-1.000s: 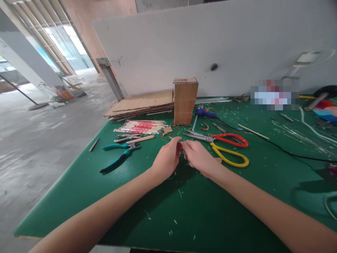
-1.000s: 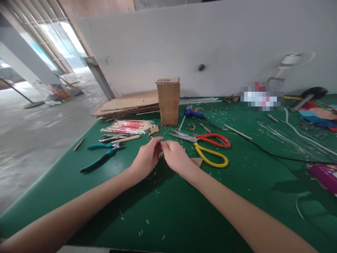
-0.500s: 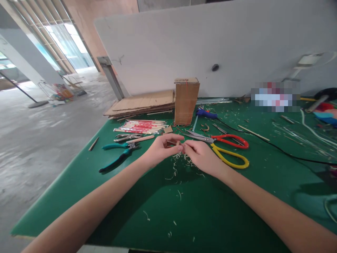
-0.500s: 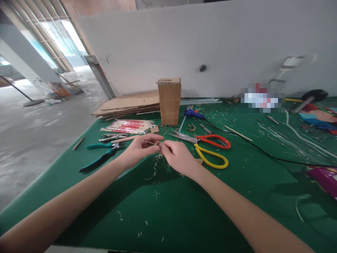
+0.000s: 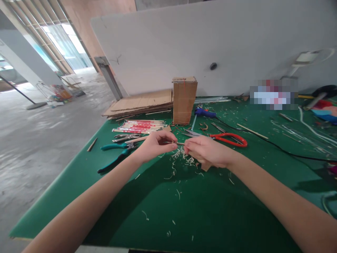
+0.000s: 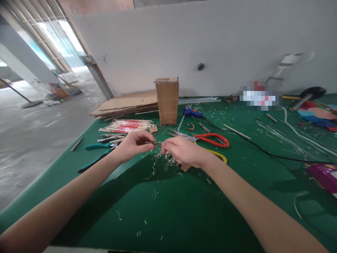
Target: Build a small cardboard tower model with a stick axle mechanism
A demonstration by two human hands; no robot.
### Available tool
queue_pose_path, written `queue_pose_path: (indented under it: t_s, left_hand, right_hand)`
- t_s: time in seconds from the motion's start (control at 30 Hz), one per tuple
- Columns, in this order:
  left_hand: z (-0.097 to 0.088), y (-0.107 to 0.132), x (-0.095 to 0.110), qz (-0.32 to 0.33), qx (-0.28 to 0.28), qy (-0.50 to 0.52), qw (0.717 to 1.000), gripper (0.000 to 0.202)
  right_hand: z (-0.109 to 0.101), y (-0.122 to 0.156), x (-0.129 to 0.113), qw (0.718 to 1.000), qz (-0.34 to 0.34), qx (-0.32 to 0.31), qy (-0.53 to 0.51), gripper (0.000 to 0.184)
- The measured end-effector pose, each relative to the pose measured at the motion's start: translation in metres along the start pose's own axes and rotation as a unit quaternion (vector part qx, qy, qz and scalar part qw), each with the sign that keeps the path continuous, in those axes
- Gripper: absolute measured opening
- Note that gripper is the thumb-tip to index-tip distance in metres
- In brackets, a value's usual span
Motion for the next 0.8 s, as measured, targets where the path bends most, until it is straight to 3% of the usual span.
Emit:
queue_pose_path:
  t_s: [0.03,0.1,0.17,0.23,0.27,0.33,0.4,0.47,0.5,0.57,0.63,0.7,0.8]
  left_hand:
    - [-0.001,-0.001,-0.001,0.000,0.014,0.006,1.000,0.019]
    - [-0.001,-0.002,-0.005,0.000,0.035,0.023,0.999,0.021]
    - [0.000,-0.004,-0.007,0.012,0.052,0.036,0.998,0.024]
    - [-0.002,-0.006,-0.008,0.025,0.060,0.035,0.997,0.028]
    - [-0.005,-0.007,-0.008,0.030,0.068,0.033,0.997,0.029]
    - [-0.018,-0.012,-0.010,0.039,0.110,0.043,0.992,0.031]
    - [-0.040,-0.016,-0.011,0.056,0.191,0.068,0.978,0.032]
    - [-0.057,-0.019,-0.012,0.075,0.226,0.040,0.970,0.033]
    - [-0.059,-0.020,-0.013,0.074,0.208,-0.018,0.975,0.034]
    - [-0.050,-0.020,-0.015,0.071,0.100,-0.168,0.978,0.034]
    - [-0.032,-0.014,-0.016,0.088,-0.025,-0.290,0.953,0.036]
    - [-0.015,-0.006,-0.016,0.125,-0.116,-0.370,0.913,0.033]
    - [-0.001,0.000,-0.011,0.178,-0.148,-0.435,0.870,0.031]
  right_hand:
    - [-0.006,0.001,-0.005,0.994,-0.059,0.036,0.088,0.029]
    - [-0.012,0.003,-0.014,0.948,-0.160,0.101,0.254,0.027]
    - [-0.011,0.003,-0.017,0.897,-0.213,0.134,0.362,0.026]
    - [-0.008,0.003,-0.017,0.872,-0.230,0.151,0.405,0.027]
    - [-0.008,0.002,-0.017,0.873,-0.228,0.162,0.399,0.028]
    - [-0.011,0.001,-0.013,0.907,-0.188,0.176,0.333,0.032]
    - [-0.018,-0.001,-0.004,0.958,-0.103,0.144,0.226,0.035]
    - [-0.025,-0.002,0.006,0.986,-0.016,0.090,0.141,0.037]
    - [-0.031,-0.002,0.009,0.988,0.011,0.083,0.131,0.038]
    - [-0.043,-0.001,0.012,0.978,0.023,0.106,0.178,0.037]
    - [-0.050,0.002,0.014,0.961,0.020,0.118,0.248,0.036]
    - [-0.048,0.009,0.018,0.960,0.030,0.073,0.269,0.036]
    - [-0.040,0.024,0.024,0.961,0.035,0.024,0.272,0.032]
Point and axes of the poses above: each hand's wrist, its own y-axis away from the middle knuckle, its own z-axis out of the palm, x = y × z, the point moved 4 cm from there along -y, towards the middle knuckle, and after that the axes turned 7 degrees about x, right-handed, at the moved point
